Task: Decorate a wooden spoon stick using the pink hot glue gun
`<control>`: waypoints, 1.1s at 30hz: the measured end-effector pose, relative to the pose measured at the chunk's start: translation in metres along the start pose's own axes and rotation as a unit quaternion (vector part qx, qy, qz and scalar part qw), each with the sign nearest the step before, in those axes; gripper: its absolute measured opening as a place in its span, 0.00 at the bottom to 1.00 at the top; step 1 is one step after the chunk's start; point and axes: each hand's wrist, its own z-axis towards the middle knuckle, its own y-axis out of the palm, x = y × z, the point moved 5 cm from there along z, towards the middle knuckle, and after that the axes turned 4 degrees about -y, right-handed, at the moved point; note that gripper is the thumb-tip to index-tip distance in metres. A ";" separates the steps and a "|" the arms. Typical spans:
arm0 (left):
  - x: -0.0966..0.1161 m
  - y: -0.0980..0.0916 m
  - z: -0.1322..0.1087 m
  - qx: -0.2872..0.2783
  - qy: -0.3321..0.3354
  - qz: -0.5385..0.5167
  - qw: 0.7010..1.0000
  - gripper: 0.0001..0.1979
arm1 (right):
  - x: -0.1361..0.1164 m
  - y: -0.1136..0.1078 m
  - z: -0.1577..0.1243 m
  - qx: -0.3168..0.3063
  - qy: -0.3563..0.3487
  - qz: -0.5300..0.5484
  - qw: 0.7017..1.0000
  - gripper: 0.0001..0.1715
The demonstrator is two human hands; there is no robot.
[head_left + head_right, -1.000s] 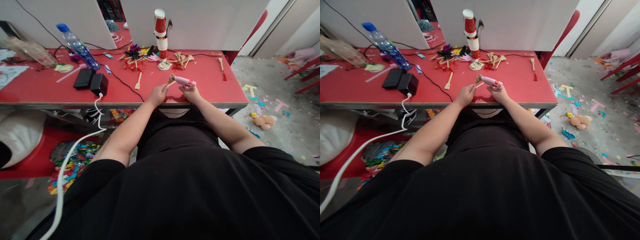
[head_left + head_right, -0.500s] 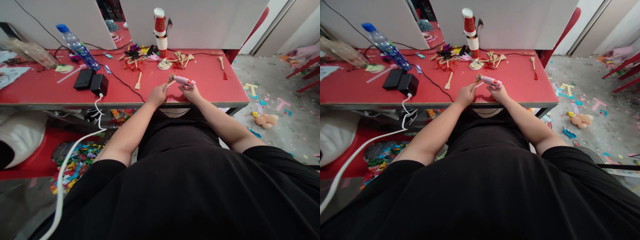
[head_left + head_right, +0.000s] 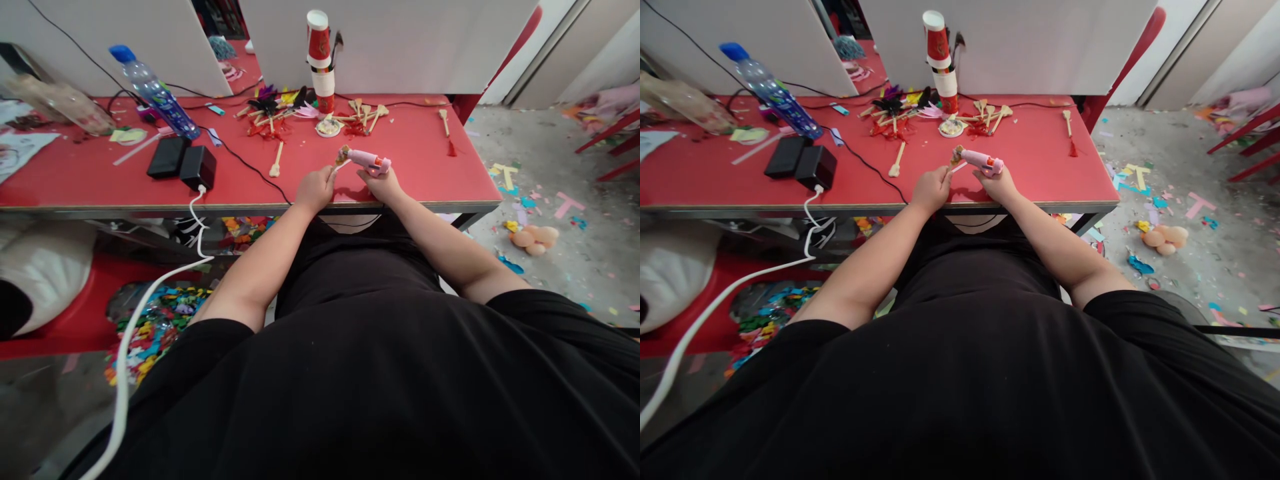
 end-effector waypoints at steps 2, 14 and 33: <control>0.002 0.000 -0.002 0.000 0.006 0.007 1.000 0.34 | 0.001 0.001 0.001 0.006 0.001 0.003 1.000 0.14; 0.005 -0.002 -0.002 -0.019 0.016 0.006 1.000 0.35 | 0.001 0.000 -0.002 0.000 -0.037 0.041 0.998 0.19; -0.001 -0.006 0.001 -0.013 0.008 -0.109 0.994 0.23 | 0.013 0.002 -0.001 0.025 -0.010 0.054 0.998 0.23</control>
